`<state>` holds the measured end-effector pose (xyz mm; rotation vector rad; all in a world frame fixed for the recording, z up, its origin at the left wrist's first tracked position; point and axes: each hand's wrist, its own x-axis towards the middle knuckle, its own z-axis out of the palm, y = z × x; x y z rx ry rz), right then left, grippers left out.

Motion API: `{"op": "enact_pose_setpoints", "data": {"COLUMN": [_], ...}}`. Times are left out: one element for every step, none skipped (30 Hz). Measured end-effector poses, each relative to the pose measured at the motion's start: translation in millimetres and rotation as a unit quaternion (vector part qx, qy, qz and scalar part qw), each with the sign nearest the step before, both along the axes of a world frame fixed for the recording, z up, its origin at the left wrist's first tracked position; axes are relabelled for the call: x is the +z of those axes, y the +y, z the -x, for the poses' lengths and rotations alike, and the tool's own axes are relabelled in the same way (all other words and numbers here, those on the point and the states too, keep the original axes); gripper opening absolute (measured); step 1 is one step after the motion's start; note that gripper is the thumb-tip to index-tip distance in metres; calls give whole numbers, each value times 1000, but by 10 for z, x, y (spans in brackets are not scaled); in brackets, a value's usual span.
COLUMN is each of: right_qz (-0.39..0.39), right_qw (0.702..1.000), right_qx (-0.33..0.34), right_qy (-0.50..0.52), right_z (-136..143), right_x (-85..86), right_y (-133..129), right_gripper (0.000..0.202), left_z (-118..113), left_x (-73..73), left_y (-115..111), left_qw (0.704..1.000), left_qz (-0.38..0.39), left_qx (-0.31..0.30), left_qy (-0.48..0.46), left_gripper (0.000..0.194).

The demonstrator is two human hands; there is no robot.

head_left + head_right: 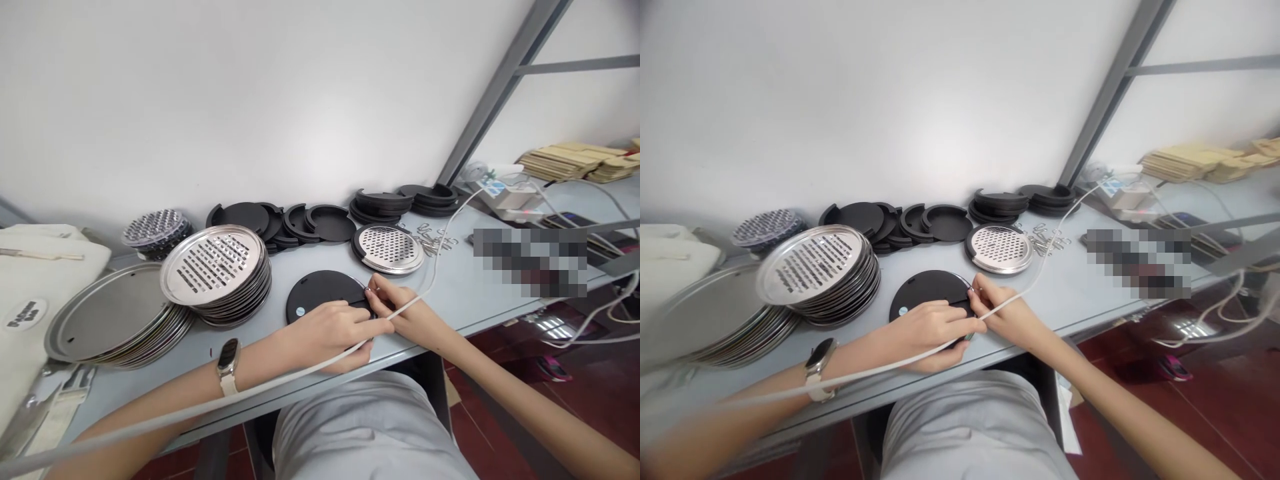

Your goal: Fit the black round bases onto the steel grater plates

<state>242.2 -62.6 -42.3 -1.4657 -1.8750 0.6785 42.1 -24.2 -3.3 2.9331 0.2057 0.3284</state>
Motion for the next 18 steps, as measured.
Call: {"op": "enact_pose_setpoints", "data": {"right_qz": [-1,-3,-3,-4,-3,0,3,7,11,13,13,13,12,11,11,12,14,15], "right_qw": [1000,1000,1000,1000,1000,1000,1000,1000,1000,1000,1000,1000,1000,1000,1000,1000,1000,1000], "right_qx": [1,0,0,-3,-4,-3,-2,-1,1,2,3,3,5,6,7,6,4,2], "right_qy": [-2,-4,-4,-1,2,6,10,14,17,20,23,25,26,25,22,20,18,16], "right_z": [1,1,2,2,2,3,4,6,8,10,12,15,17,18,20,21,22,22], "right_x": [3,7,10,13,16,18,20,21,23,25,28,31,35,39,43,46,49,51], "right_y": [2,3,3,1,-2,-6,-10,-14,-17,-19,-20,-21,-21,-20,-19,-19,-18,-18], "right_gripper": [18,18,18,18,18,17,16,15,14,13,13,12,12,12,12,12,12,12], "left_z": [1,1,2,2,3,4,6,8,10,12,13,14,14,13,12,10,7,5], "left_x": [10,19,30,41,53,67,82,95,107,116,120,119,113,103,90,77,64,55], "left_y": [-2,-3,-5,-7,-10,-13,-17,-20,-24,-27,-29,-31,-31,-31,-29,-28,-26,-24], "left_qw": [1000,1000,1000,1000,1000,1000,1000,1000,1000,1000,1000,999,999,999,999,999,999,999], "left_qz": [-1,0,1,3,6,10,13,16,19,24,29,32,35,37,37,37,36,36], "left_qx": [0,-2,-5,-7,-8,-7,-5,-2,-1,0,0,1,2,1,0,-1,-2,-3], "left_qy": [1,0,-2,-4,-7,-8,-7,-4,-1,3,6,6,5,2,-2,-6,-8,-10], "left_gripper": [24,24,24,25,25,25,24,23,22,21,21,20,20,21,23,25,27,28]}}
